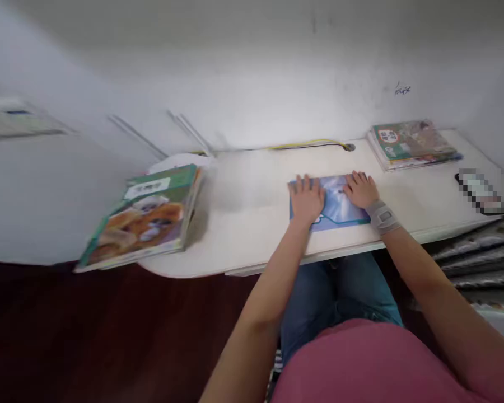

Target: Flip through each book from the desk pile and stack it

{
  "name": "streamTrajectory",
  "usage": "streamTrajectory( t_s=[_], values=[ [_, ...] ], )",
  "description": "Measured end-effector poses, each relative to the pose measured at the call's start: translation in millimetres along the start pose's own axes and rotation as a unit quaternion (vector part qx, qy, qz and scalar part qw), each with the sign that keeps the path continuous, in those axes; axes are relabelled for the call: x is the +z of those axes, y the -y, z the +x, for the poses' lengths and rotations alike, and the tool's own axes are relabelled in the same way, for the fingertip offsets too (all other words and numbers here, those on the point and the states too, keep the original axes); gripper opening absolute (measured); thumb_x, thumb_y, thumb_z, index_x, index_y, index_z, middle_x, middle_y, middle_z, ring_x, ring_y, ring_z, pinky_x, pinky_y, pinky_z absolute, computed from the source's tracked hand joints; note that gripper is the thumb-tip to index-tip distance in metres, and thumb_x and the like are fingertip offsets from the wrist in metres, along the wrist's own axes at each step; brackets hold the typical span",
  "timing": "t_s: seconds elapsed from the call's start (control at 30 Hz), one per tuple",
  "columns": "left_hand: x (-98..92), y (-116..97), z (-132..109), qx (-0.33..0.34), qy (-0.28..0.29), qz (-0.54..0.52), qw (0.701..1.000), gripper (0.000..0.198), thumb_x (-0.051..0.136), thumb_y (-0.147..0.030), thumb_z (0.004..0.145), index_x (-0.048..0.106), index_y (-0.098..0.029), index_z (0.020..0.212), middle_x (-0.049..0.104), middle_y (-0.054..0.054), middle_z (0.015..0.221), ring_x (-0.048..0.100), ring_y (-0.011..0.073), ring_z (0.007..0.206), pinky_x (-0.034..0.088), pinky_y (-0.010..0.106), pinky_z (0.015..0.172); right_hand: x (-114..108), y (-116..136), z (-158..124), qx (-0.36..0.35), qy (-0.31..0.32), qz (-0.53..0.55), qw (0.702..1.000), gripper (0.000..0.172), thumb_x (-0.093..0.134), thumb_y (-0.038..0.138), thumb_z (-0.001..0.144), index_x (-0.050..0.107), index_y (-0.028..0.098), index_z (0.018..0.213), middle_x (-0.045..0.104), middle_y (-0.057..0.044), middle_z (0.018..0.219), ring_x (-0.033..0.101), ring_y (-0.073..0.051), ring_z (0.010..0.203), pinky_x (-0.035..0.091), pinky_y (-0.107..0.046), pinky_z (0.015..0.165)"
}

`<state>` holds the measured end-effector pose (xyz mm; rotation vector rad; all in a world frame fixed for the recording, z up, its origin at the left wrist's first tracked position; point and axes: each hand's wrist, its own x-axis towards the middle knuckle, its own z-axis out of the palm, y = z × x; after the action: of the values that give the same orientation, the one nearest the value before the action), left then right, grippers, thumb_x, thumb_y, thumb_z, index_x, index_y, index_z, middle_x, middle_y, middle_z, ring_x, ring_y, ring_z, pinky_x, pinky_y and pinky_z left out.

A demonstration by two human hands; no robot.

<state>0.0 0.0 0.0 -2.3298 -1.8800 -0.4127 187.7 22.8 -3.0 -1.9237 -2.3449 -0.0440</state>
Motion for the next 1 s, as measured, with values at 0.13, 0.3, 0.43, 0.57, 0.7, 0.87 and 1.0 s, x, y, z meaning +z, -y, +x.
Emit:
streamTrajectory(
  t_s=[0.13, 0.3, 0.43, 0.57, 0.7, 0.87, 1.0],
  values=[
    [7.3, -17, 11, 0.020, 0.100, -0.023, 0.995, 0.059, 0.019, -0.049, 0.096, 0.034, -0.025, 0.147, 0.028, 0.011, 0.156, 0.021, 0.0399, 0.142, 0.018, 0.065, 0.109, -9, 0, -1, 0.003, 0.002, 0.002, 1.000, 0.052, 0.030, 0.034, 0.097, 0.040, 0.009, 0.142, 0.036, -0.018, 0.150, 0.032, -0.033, 0.138, 0.024, -0.050, 0.111],
    [10.2, -14, 12, 0.020, 0.135, -0.023, 0.990, 0.061, 0.023, -0.049, 0.095, 0.027, -0.023, 0.150, 0.022, 0.011, 0.158, 0.018, 0.0416, 0.142, 0.017, 0.064, 0.110, -23, 43, 7, -0.012, 0.047, 0.050, 0.998, 0.051, 0.032, 0.042, 0.098, 0.052, 0.009, 0.132, 0.052, -0.022, 0.137, 0.048, -0.031, 0.126, 0.037, -0.046, 0.102],
    [11.9, -6, 9, 0.042, 0.148, -0.001, 0.988, 0.071, 0.037, -0.045, 0.091, 0.019, -0.013, 0.152, 0.020, 0.014, 0.158, 0.016, 0.0379, 0.144, 0.012, 0.059, 0.113, -15, 77, 17, -0.147, 0.018, 0.126, 0.981, 0.053, 0.024, 0.045, 0.100, 0.048, 0.016, 0.137, 0.048, -0.010, 0.145, 0.037, -0.023, 0.137, 0.028, -0.041, 0.112],
    [10.2, 6, 13, 0.064, 0.126, 0.009, 0.990, 0.060, 0.035, -0.040, 0.093, 0.032, -0.017, 0.148, 0.034, 0.012, 0.153, 0.027, 0.0375, 0.140, 0.021, 0.059, 0.109, 3, 58, 22, -0.207, -0.002, 0.147, 0.967, 0.057, 0.027, 0.045, 0.099, 0.044, 0.011, 0.141, 0.040, -0.012, 0.149, 0.033, -0.023, 0.140, 0.024, -0.040, 0.115],
    [8.1, 25, 18, 0.117, 0.078, -0.003, 0.990, 0.053, 0.032, -0.045, 0.095, 0.044, -0.023, 0.142, 0.043, 0.006, 0.148, 0.038, 0.0336, 0.133, 0.032, 0.052, 0.105, 11, 27, 25, -0.232, -0.015, 0.098, 0.968, 0.063, 0.032, 0.048, 0.097, 0.041, 0.005, 0.141, 0.041, -0.018, 0.147, 0.038, -0.027, 0.136, 0.027, -0.042, 0.113],
    [8.2, 47, 18, 0.078, 0.051, -0.021, 0.995, 0.055, 0.034, -0.044, 0.095, 0.047, -0.014, 0.139, 0.050, 0.011, 0.142, 0.042, 0.0305, 0.131, 0.033, 0.044, 0.107, 9, 5, 27, -0.224, -0.038, 0.073, 0.971, 0.052, 0.037, 0.042, 0.096, 0.049, 0.010, 0.136, 0.050, -0.015, 0.141, 0.043, -0.027, 0.131, 0.032, -0.042, 0.109],
    [7.1, 64, 19, 0.068, 0.047, -0.034, 0.996, 0.049, 0.034, -0.038, 0.095, 0.049, -0.013, 0.135, 0.054, 0.013, 0.136, 0.048, 0.0281, 0.124, 0.038, 0.043, 0.103, 6, -20, 31, -0.201, -0.048, 0.070, 0.976, 0.040, 0.040, 0.031, 0.095, 0.057, 0.012, 0.126, 0.059, -0.013, 0.129, 0.053, -0.024, 0.118, 0.039, -0.038, 0.100]
  ],
)
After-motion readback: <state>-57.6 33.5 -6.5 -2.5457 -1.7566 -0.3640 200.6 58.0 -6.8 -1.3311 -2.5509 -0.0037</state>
